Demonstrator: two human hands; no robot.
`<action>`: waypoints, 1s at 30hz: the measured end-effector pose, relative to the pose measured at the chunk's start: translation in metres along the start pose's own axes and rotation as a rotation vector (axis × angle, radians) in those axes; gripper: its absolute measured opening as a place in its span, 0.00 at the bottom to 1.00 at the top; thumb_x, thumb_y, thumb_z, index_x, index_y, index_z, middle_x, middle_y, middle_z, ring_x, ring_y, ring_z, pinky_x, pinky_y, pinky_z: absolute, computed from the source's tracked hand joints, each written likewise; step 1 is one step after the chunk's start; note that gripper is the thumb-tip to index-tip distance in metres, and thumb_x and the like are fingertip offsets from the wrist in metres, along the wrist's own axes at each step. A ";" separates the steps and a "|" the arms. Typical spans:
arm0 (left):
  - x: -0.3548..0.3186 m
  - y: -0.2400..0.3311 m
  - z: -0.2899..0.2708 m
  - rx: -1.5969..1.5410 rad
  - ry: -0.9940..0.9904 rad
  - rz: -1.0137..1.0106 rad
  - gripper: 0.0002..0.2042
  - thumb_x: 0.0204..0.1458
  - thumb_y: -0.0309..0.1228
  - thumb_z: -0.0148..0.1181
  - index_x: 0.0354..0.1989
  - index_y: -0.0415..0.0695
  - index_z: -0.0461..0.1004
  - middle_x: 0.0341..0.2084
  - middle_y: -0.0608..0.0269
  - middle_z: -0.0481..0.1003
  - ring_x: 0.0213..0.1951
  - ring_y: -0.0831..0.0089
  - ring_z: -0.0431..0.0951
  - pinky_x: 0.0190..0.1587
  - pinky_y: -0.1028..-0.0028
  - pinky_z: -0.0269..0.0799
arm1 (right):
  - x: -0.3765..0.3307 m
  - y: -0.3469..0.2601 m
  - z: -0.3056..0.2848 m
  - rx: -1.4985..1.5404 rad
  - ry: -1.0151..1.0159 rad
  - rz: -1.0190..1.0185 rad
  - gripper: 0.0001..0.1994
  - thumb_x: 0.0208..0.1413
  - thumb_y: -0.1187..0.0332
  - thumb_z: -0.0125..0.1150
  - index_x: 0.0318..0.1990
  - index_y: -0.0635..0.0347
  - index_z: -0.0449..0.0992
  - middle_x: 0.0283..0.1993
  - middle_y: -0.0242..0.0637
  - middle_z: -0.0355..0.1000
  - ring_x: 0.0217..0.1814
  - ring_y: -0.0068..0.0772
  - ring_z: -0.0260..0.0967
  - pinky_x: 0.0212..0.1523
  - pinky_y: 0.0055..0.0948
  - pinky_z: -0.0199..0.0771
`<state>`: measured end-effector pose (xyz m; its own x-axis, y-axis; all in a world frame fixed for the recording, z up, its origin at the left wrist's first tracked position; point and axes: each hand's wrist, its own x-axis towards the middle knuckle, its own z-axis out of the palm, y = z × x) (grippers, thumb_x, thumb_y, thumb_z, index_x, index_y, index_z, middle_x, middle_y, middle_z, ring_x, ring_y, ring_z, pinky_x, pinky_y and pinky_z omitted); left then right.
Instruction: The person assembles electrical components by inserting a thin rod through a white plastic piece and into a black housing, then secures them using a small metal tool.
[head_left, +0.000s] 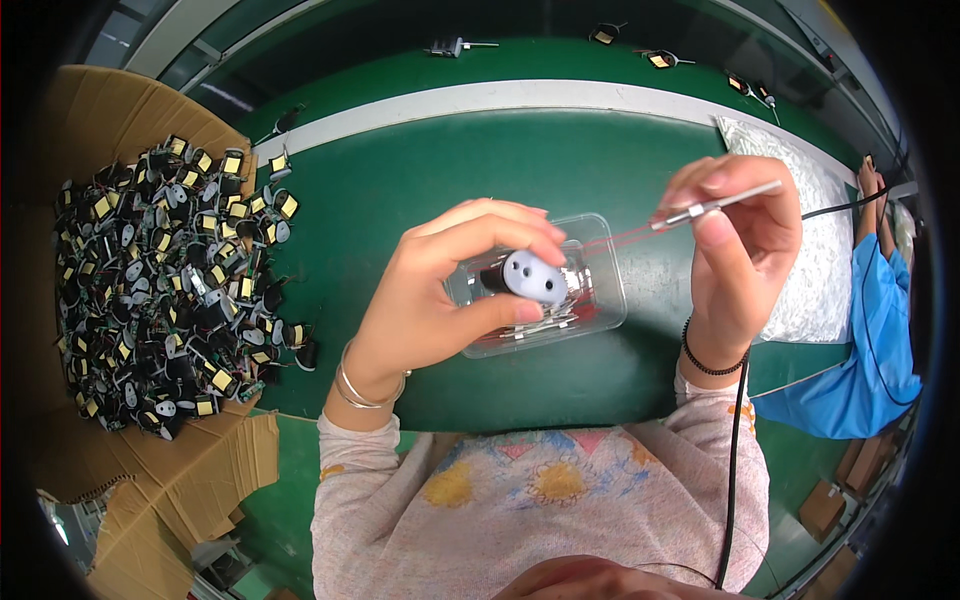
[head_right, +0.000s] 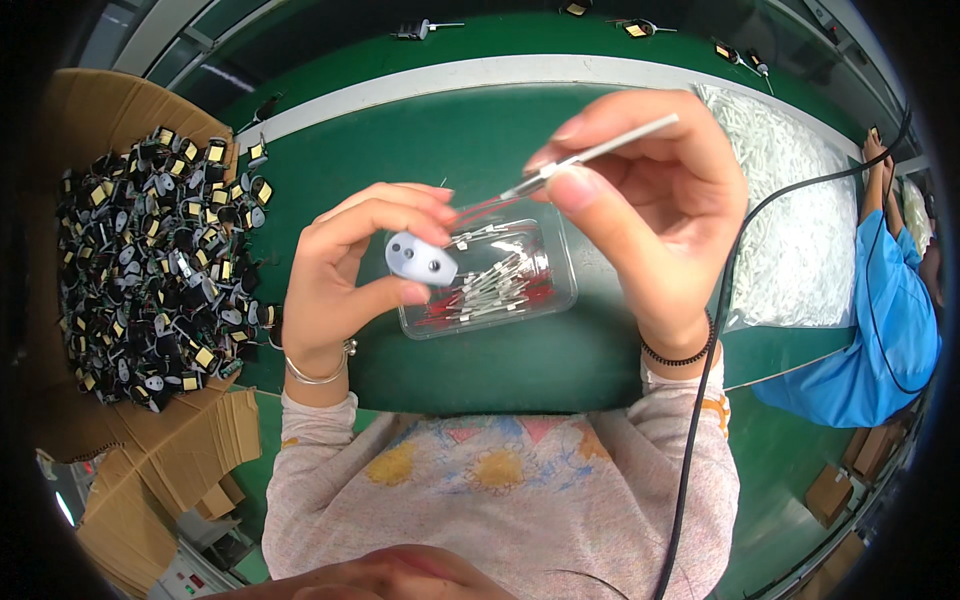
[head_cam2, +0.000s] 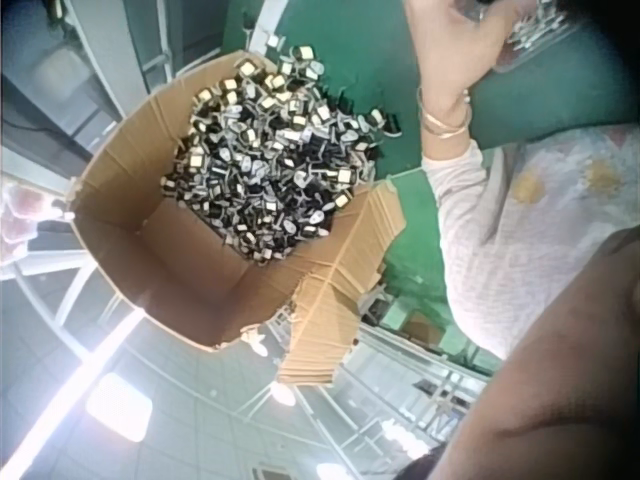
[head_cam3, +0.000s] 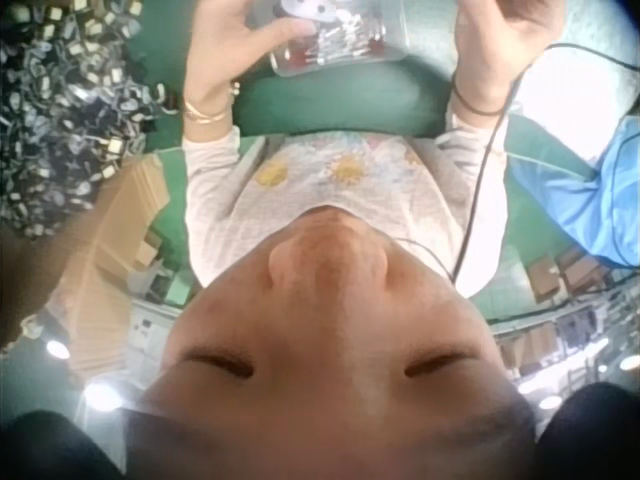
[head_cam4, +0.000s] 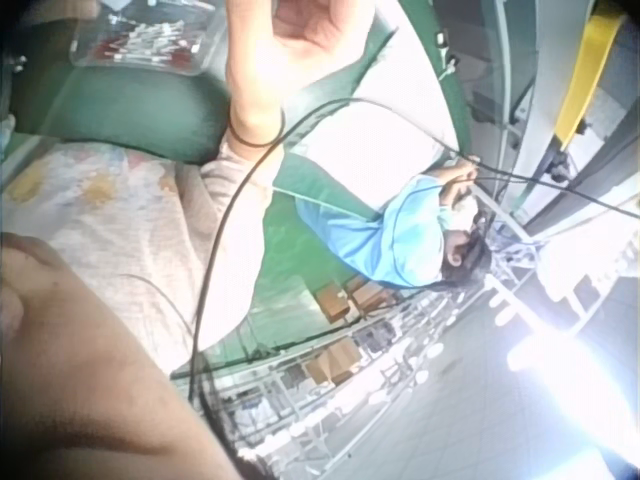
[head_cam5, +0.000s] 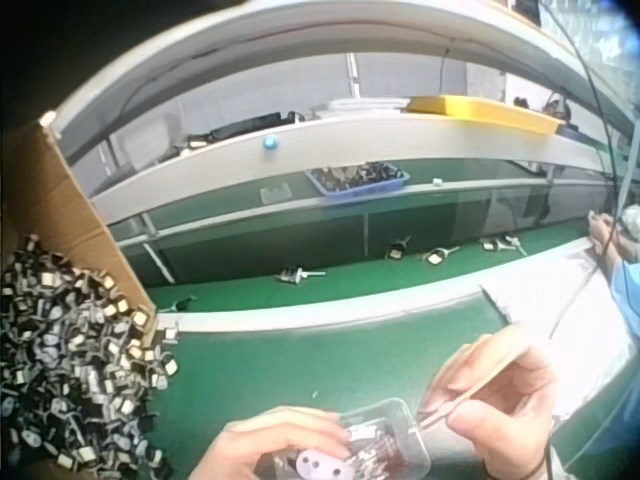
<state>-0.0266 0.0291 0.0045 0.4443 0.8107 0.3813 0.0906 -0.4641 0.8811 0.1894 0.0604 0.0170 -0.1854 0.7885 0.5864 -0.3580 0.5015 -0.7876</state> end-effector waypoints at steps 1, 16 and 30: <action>-0.001 0.003 0.006 -0.024 0.077 -0.062 0.15 0.33 0.24 0.67 0.33 0.36 0.74 0.36 0.52 0.75 0.45 0.62 0.73 0.51 0.66 0.66 | -0.003 -0.002 0.003 0.007 0.040 -0.023 0.10 0.45 0.84 0.58 0.36 0.69 0.68 0.33 0.42 0.70 0.35 0.30 0.72 0.37 0.25 0.73; -0.005 -0.004 0.020 0.373 0.221 0.270 0.22 0.39 0.21 0.67 0.40 0.40 0.59 0.34 0.44 0.76 0.43 0.57 0.77 0.54 0.60 0.58 | -0.013 -0.019 0.013 -0.351 -0.081 -0.102 0.09 0.42 0.81 0.57 0.33 0.66 0.65 0.27 0.44 0.68 0.30 0.35 0.68 0.31 0.26 0.69; -0.003 -0.002 0.022 0.451 0.347 0.280 0.17 0.40 0.21 0.65 0.37 0.43 0.64 0.33 0.54 0.78 0.41 0.63 0.78 0.49 0.66 0.61 | -0.016 -0.027 0.013 -0.573 -0.219 -0.422 0.17 0.25 0.84 0.64 0.30 0.71 0.69 0.28 0.47 0.71 0.28 0.42 0.72 0.28 0.30 0.75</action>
<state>-0.0084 0.0191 -0.0048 0.1973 0.6699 0.7157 0.4128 -0.7190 0.5592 0.1903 0.0298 0.0312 -0.3371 0.4290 0.8380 0.0828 0.9002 -0.4275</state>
